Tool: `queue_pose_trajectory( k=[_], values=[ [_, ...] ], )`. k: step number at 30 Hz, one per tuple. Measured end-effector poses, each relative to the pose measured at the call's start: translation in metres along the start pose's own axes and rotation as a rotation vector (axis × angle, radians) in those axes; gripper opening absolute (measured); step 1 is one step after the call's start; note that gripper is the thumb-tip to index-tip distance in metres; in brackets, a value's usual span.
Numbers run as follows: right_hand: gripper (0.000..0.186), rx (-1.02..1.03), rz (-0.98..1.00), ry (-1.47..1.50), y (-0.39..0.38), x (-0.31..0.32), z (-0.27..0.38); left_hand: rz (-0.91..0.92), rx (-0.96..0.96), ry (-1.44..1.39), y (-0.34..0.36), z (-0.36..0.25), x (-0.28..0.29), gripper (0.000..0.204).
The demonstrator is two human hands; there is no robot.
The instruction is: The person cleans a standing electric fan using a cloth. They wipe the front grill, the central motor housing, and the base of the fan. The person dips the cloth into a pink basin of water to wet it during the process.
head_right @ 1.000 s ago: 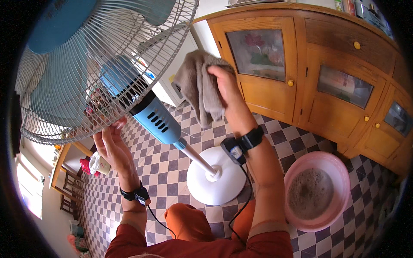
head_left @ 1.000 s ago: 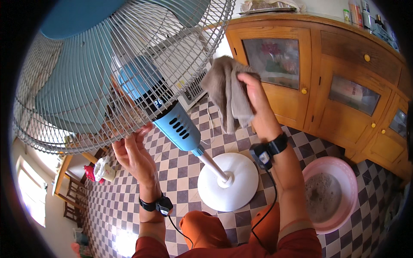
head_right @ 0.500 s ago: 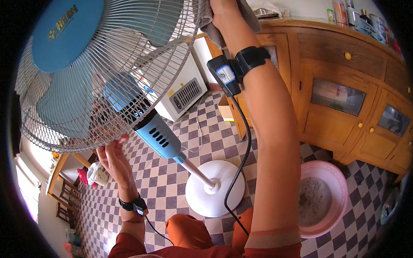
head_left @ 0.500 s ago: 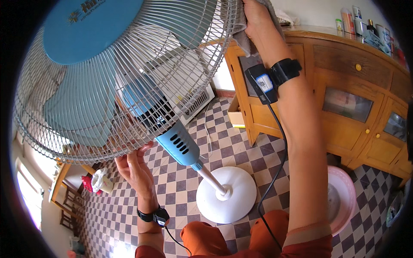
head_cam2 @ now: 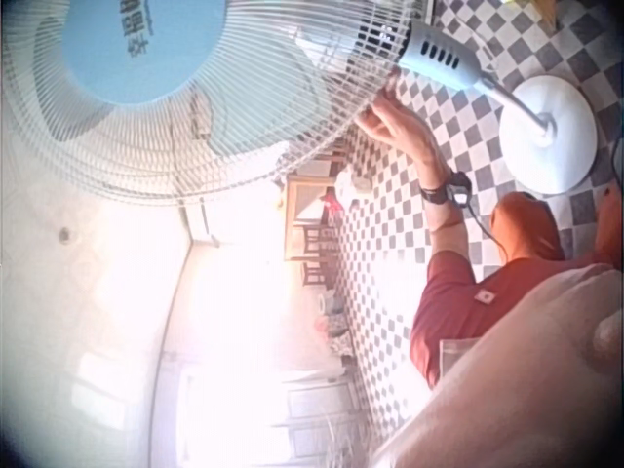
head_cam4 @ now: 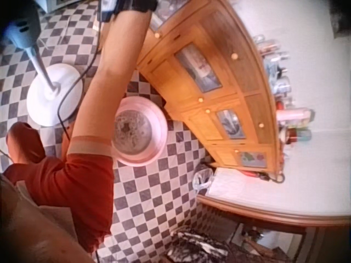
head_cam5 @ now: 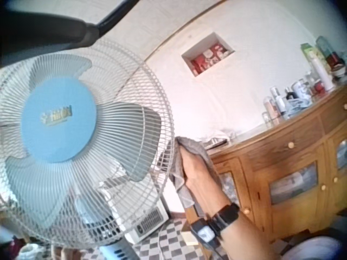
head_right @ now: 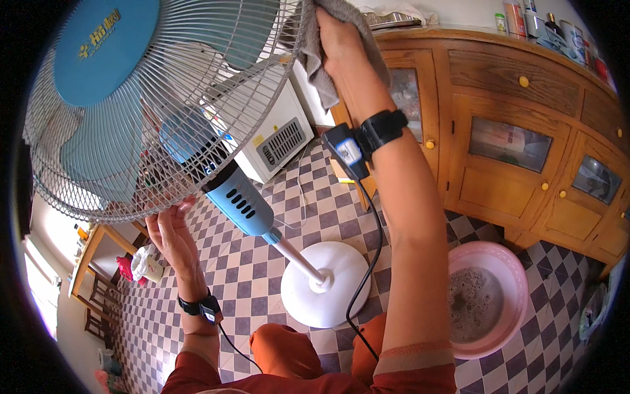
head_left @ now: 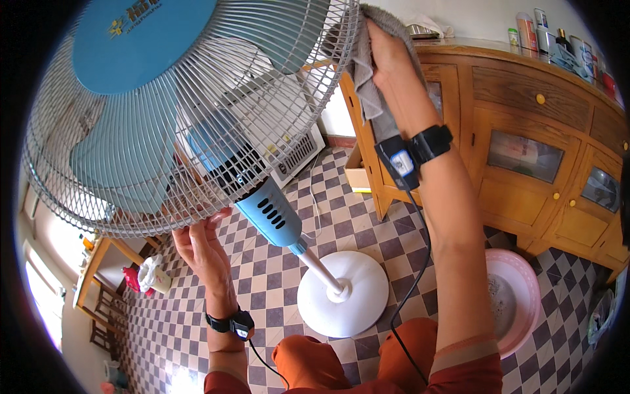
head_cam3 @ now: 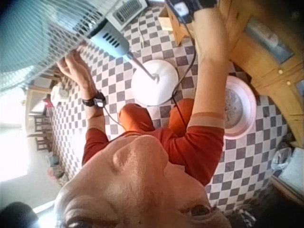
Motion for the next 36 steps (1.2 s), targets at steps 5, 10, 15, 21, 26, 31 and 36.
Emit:
queue_pose_trajectory(
  k=[5, 10, 15, 21, 26, 31, 36],
  values=[
    [0.026, -0.036, -0.037, -0.004, -0.014, 0.016, -0.015, 0.002, 0.008, -0.011, 0.000, -0.001, 0.003, 0.021],
    [0.028, -0.103, -0.146, 0.006, -0.046, 0.020, -0.028, 0.010, 0.017, -0.001, 0.000, 0.003, 0.000, 0.020],
    [0.031, -0.376, -0.192, 0.001, -0.091, 0.037, -0.095, 0.009, -0.004, 0.027, -0.002, 0.001, -0.003, 0.019],
    [0.031, -0.085, -0.099, -0.490, -0.163, 0.043, -0.105, -0.022, -0.009, 0.008, -0.005, -0.004, -0.016, 0.019],
    [0.036, 0.240, -0.053, -0.617, -0.177, 0.011, -0.057, -0.017, -0.001, 0.019, -0.004, -0.002, -0.012, 0.019],
    [0.028, 0.567, 0.142, -0.707, -0.197, -0.047, -0.045, -0.029, -0.026, 0.027, -0.005, -0.004, -0.010, 0.019],
    [0.030, 1.076, 0.311, -1.178, -0.254, -0.112, -0.057, -0.025, -0.029, 0.015, -0.006, -0.007, -0.015, 0.018]
  ],
)
Point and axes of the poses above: each hand's wrist, its own y-axis towards the middle knuckle, its own x-axis out of the back of the hand, z = x × y, the point moved 10 cm from there along y, towards the middle knuckle, and after that the axes turned 8 degrees about -z, right-handed, at the moved point
